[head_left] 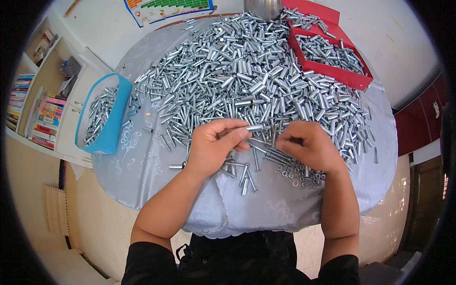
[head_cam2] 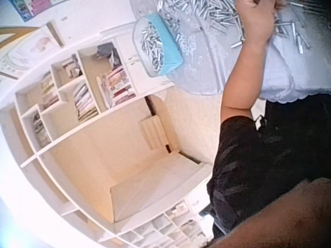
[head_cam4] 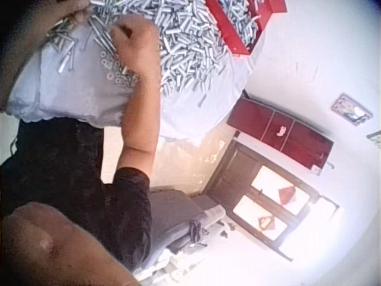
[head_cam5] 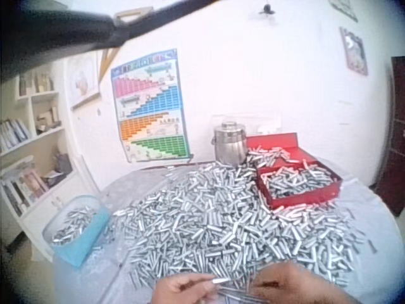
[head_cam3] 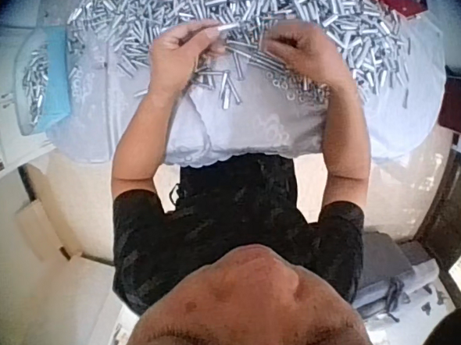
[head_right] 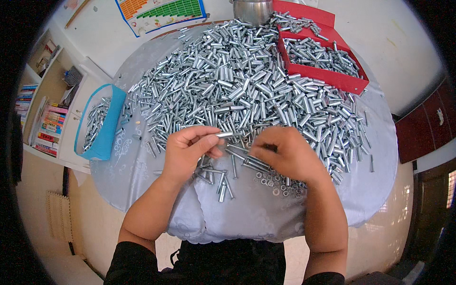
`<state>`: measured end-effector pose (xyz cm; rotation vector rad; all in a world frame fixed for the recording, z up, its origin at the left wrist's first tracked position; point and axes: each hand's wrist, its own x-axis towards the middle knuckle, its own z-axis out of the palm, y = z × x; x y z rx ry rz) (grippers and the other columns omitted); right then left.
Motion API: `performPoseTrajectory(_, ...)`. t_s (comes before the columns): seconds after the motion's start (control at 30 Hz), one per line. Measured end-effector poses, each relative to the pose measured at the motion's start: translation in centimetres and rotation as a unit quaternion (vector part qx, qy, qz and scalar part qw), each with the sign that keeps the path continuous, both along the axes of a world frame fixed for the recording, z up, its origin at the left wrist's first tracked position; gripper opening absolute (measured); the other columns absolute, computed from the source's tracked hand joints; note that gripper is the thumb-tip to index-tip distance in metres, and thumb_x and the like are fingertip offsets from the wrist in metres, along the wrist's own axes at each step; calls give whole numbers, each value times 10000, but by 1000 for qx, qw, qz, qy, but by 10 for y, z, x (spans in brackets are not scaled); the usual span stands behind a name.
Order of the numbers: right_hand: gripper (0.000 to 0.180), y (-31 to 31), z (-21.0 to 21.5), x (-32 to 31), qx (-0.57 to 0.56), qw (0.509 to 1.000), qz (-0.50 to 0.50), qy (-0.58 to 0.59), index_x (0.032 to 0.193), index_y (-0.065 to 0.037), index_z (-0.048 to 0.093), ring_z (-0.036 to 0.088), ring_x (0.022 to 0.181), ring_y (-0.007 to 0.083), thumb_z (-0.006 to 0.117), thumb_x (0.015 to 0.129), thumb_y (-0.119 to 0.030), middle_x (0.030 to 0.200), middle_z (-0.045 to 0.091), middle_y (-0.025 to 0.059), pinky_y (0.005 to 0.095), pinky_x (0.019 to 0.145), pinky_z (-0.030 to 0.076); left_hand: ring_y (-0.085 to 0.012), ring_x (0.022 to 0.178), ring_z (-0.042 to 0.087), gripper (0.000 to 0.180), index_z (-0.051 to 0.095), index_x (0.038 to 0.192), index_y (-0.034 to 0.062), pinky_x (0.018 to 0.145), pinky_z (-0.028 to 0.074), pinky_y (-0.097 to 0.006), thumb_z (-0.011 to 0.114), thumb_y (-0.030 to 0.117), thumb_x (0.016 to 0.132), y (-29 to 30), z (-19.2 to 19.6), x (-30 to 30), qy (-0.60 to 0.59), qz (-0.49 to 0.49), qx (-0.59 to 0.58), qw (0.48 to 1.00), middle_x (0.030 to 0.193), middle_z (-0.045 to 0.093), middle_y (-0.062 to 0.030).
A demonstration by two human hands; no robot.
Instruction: The person repeatedly picks up small metal fasteners and washers from a large pile on a table, threads the washers onto the fasteners by hand, and places the assembled units back onto the table. The process is continuous and repetitive, with no tools used.
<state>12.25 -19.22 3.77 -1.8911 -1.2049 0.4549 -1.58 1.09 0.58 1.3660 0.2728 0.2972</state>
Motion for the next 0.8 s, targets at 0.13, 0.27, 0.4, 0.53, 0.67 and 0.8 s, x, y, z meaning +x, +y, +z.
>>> performPoseTrajectory(0.13,81,-18,4,8,-122,981,144,-38,788,-42,678,617,723,291,697,734,-99,759,619,108,393,661,482,-151,705,677,190,655,1076,-31,640,568,-264,630,68,915,2,-6,3,-24,16,4,1000,905,710,-134)
performPoseTrajectory(0.27,66,-24,5,6,-109,979,147,-92,742,-57,665,616,743,313,672,719,-119,763,621,108,413,660,482,-138,687,665,187,654,1070,-24,619,554,-254,638,77,913,0,-6,2,-21,25,24,999,892,709,-118)
performPoseTrajectory(0.4,67,-30,11,4,-187,960,152,-139,718,-83,673,620,725,319,661,715,-149,768,634,105,423,640,485,-135,689,665,187,656,1072,-19,618,553,-252,638,77,913,0,-6,3,-21,22,20,999,894,710,-117)
performPoseTrajectory(0.53,79,-27,16,-11,-258,932,115,-225,739,-83,691,624,726,305,677,707,-154,761,642,90,418,645,486,-133,683,664,187,657,1073,-17,614,550,-249,636,82,915,-1,-5,2,-12,23,23,999,895,711,-118)
performPoseTrajectory(0.67,100,-21,0,-14,-206,947,108,-223,743,-89,686,639,743,333,660,726,-184,763,650,110,445,653,498,-131,676,662,188,657,1072,-18,610,548,-246,634,83,916,-1,-7,1,-12,26,17,999,894,711,-119)
performPoseTrajectory(0.8,106,-11,-4,-9,-147,967,83,-192,756,-78,684,635,743,329,672,734,-181,760,644,114,442,653,492,-128,675,660,188,656,1073,-20,610,547,-243,633,81,916,-2,-6,3,-18,21,21,999,892,712,-120)
